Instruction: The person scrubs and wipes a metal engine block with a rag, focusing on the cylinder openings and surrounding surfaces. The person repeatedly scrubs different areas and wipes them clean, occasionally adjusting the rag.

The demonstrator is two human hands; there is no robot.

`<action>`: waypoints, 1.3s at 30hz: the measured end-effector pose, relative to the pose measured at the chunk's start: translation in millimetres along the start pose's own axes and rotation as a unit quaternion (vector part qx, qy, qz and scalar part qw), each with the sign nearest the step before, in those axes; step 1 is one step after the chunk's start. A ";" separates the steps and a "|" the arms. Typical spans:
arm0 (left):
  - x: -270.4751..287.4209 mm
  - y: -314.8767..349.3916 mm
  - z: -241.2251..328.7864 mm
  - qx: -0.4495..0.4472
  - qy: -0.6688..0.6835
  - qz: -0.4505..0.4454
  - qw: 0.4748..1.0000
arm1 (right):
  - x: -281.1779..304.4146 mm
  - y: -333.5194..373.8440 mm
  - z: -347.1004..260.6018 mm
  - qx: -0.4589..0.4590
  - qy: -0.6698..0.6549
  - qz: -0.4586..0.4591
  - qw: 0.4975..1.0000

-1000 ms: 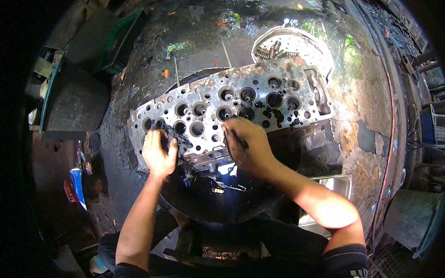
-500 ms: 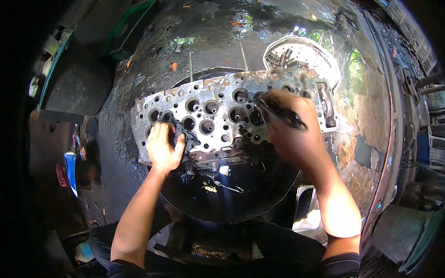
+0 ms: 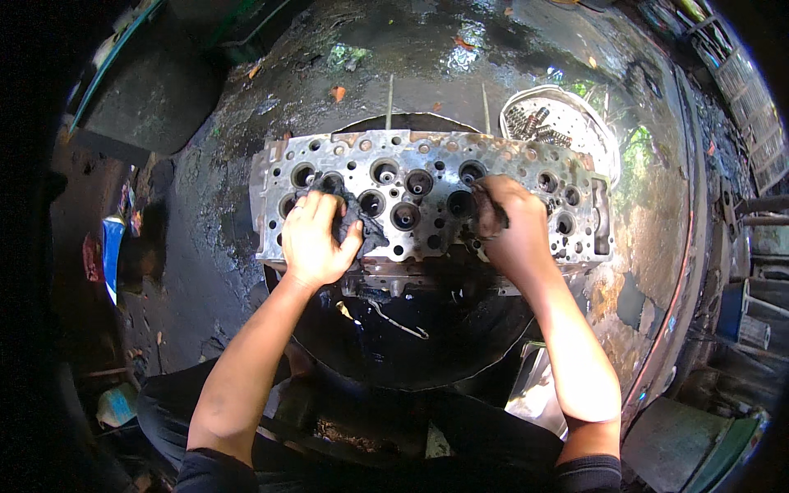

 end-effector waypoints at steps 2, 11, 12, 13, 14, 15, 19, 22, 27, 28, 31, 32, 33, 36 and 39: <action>-2.1 1.1 -1.5 0.008 -0.005 -0.015 1.000 | 3.5 0.4 -10.7 0.047 0.004 -0.007 0.999; -3.4 3.5 -3.2 0.022 0.016 -0.035 0.999 | -11.1 -23.9 -11.1 0.011 0.061 -0.077 0.995; -2.7 3.3 -3.5 0.023 0.016 -0.033 0.999 | -10.0 -24.3 -14.5 0.029 0.068 -0.069 0.995; -2.4 3.7 -2.8 0.024 0.017 -0.031 0.999 | -11.6 -28.7 -15.2 0.035 0.088 -0.077 0.993; -1.5 4.2 -2.2 0.025 0.017 -0.024 0.999 | -13.3 -30.8 -14.7 0.027 0.110 -0.087 0.990; -1.4 3.7 -3.0 0.027 0.022 -0.031 0.999 | -10.4 -30.4 -18.3 0.045 0.115 -0.077 0.989; -0.8 3.7 -3.5 0.037 0.042 -0.036 0.998 | -8.6 -28.1 -15.4 -0.003 0.040 -0.055 0.998; 1.7 3.2 -1.4 0.032 0.044 -0.034 0.998 | -8.0 -25.2 -19.7 0.011 0.035 -0.019 0.999; 10.3 7.0 -0.6 -0.005 0.081 -0.019 0.996 | 11.1 -15.7 -34.9 -0.057 0.102 -0.048 0.992; 10.5 9.1 -0.9 -0.025 0.092 -0.035 0.995 | 23.4 -11.3 -45.6 -0.045 0.098 -0.030 0.994; 14.7 18.1 -6.1 -0.082 0.034 -0.063 0.994 | 52.9 1.6 -69.2 -0.103 -0.006 0.020 0.994; 17.4 20.1 -10.1 -0.088 0.025 -0.061 0.994 | 55.5 6.9 -76.9 -0.114 -0.086 0.015 0.990; 19.2 21.0 -12.2 -0.097 0.030 -0.060 0.993 | 50.1 8.1 -85.9 -0.096 -0.091 -0.011 0.991; 23.9 19.3 -26.2 -0.074 0.020 -0.051 0.996 | 22.7 14.0 -103.8 -0.008 -0.146 -0.069 0.987; 29.4 15.9 -47.0 -0.003 0.026 -0.033 0.999 | -23.6 14.6 -92.8 -0.017 -0.192 -0.096 0.976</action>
Point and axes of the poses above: each hand's wrist, its own y-axis away from the middle knuckle, its own x-axis out of the back of the hand, z = x × y, the point moved 6 cm from there along -y, towards the middle knuckle, and after that the axes turned 3 degrees about -y, right-handed, at the moved point
